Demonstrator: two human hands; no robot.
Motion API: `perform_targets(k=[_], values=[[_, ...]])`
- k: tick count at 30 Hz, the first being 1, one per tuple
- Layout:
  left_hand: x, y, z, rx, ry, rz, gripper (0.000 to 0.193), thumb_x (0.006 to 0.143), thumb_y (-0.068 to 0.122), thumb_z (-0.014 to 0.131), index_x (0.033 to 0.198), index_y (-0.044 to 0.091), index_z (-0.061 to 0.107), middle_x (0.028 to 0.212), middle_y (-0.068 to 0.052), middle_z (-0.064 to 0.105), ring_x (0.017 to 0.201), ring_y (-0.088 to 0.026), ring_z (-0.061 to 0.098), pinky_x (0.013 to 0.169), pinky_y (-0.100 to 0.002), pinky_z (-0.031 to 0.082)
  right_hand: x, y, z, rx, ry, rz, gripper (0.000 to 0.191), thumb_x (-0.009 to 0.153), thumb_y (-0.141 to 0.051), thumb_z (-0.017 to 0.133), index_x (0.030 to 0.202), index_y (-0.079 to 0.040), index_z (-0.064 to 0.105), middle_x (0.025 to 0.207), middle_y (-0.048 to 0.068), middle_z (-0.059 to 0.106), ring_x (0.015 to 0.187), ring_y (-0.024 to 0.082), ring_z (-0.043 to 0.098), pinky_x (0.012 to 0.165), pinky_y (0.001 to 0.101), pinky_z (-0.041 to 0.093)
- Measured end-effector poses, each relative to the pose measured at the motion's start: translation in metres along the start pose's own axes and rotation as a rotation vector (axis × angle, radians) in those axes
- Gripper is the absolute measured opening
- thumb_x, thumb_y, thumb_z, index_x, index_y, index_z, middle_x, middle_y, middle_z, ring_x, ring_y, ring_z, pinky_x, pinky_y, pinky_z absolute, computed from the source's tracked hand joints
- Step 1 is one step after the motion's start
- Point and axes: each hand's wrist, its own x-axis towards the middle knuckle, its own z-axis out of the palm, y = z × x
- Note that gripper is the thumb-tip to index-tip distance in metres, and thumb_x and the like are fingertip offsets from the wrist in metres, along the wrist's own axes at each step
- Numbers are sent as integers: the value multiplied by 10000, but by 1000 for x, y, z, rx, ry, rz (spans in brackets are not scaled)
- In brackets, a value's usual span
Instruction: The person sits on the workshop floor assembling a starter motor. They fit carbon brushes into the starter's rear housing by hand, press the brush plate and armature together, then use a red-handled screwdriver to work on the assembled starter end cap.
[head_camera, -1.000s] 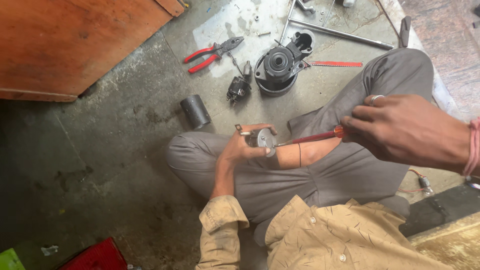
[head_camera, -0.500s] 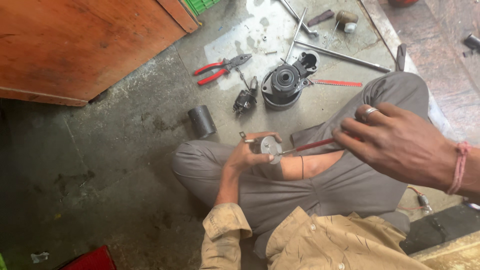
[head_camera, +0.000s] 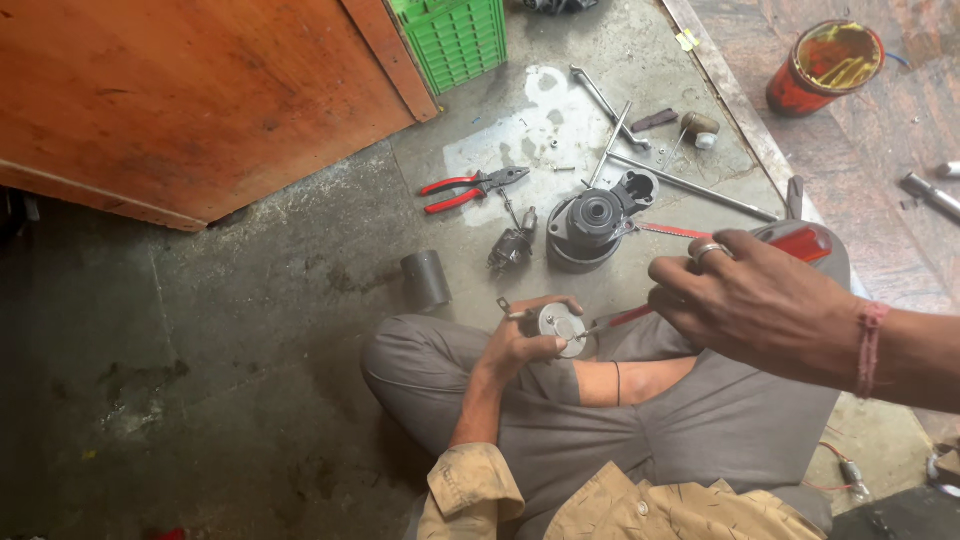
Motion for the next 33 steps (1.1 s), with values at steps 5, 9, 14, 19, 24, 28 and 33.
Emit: perform_targets(k=[5,9,14,19,24,28,33], values=[[2,5,6,-5,44,-28,484,696,240,729,1136,36,711,913,-32,698,749,-103,628,640,-259,508,15,2,-16,92,-81,97,169,895,-251,589,961,-134,691,1011,39,562,985,227,627,728,381,522],[3,7,8,-51,30,-16,473,711,233,731,1141,37,709,893,-29,683,726,-97,619,611,-248,489,23,10,-16,2,-123,-91,142,928,-199,594,911,-96,691,900,36,564,1130,248,596,1002,487,453],[3,4,8,-70,31,-5,471,716,227,720,1145,32,709,880,-33,686,699,-96,623,596,-249,502,30,6,-13,-44,-38,-146,209,971,-253,564,953,-80,681,942,45,591,968,240,640,1120,504,390],[4,1,6,-78,34,0,469,726,226,718,1155,37,706,886,-29,683,693,-89,616,583,-238,492,33,-2,-31,-42,12,-89,240,944,-247,580,1076,-65,663,960,65,622,844,249,637,757,430,469],[6,-2,5,-103,23,23,471,728,215,718,1161,31,703,897,-35,692,713,-95,634,605,-247,524,40,-1,-53,6,-330,-131,253,1012,-251,558,920,-61,697,907,37,633,961,225,571,910,417,421],[5,-2,6,-100,12,18,475,735,216,726,1171,30,701,903,-35,687,715,-91,623,597,-239,503,41,-3,-53,-53,-189,-198,164,921,-198,618,867,-73,710,875,38,641,984,232,579,917,413,425],[5,-2,5,-76,28,12,490,716,231,714,1163,32,710,876,-46,692,663,-100,618,554,-244,498,40,-13,-45,-116,109,-107,207,894,-211,643,1022,-56,692,920,57,600,877,266,615,816,454,497]])
